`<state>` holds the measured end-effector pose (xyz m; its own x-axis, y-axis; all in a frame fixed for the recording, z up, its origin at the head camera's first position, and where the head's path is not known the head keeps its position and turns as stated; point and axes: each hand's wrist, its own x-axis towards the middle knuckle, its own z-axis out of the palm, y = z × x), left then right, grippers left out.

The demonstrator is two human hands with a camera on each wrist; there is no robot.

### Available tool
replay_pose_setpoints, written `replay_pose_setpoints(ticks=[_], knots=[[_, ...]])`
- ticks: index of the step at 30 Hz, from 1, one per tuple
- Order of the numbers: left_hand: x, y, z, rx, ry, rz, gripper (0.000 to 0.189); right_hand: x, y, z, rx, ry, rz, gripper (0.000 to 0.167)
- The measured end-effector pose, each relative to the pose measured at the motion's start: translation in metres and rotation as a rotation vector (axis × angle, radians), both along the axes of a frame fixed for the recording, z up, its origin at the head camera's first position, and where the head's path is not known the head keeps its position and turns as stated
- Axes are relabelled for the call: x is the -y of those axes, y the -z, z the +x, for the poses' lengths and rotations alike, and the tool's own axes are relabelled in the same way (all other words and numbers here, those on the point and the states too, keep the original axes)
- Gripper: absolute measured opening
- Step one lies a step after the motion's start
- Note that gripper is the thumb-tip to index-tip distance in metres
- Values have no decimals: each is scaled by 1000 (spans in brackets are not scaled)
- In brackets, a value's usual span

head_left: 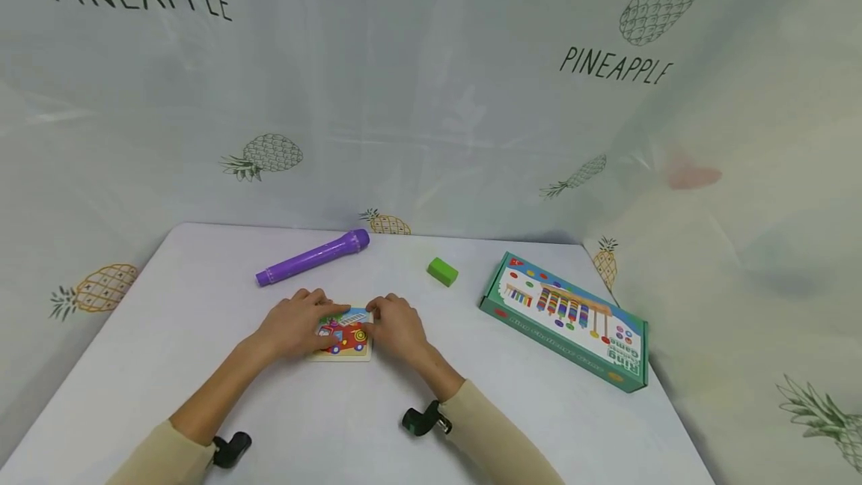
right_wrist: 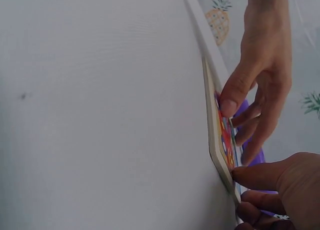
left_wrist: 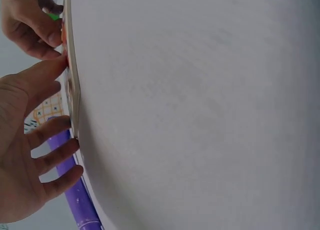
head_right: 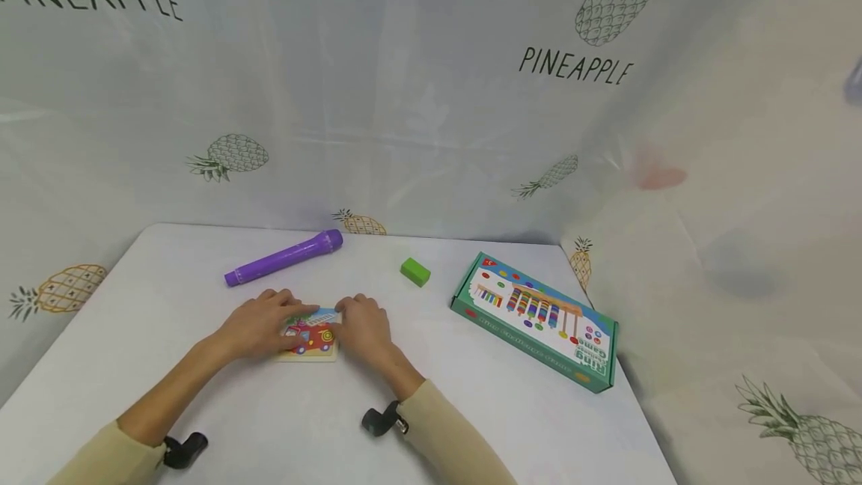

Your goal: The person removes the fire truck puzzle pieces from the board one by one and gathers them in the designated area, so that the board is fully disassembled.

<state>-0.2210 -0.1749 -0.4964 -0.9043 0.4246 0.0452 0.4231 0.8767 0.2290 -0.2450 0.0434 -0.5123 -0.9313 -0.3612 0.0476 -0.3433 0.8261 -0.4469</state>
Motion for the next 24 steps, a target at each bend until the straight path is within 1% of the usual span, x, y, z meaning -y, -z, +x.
replay_pose_setpoints(ticks=[4, 10, 17, 24], knots=[[-2, -1, 0, -10, 19, -37, 51, 0, -4, 1, 20, 2, -27, 31], [-5, -5, 0, 2, 26, -51, 49, 0, -5, -1, 51, 4, -30, 31], [-4, -4, 0, 10, 10, -46, 49, 0, -5, -2, 62, -2, -45, 34], [-3, -5, 1, 17, 13, -25, 50, -1, -7, -1, 59, -7, -18, 36]])
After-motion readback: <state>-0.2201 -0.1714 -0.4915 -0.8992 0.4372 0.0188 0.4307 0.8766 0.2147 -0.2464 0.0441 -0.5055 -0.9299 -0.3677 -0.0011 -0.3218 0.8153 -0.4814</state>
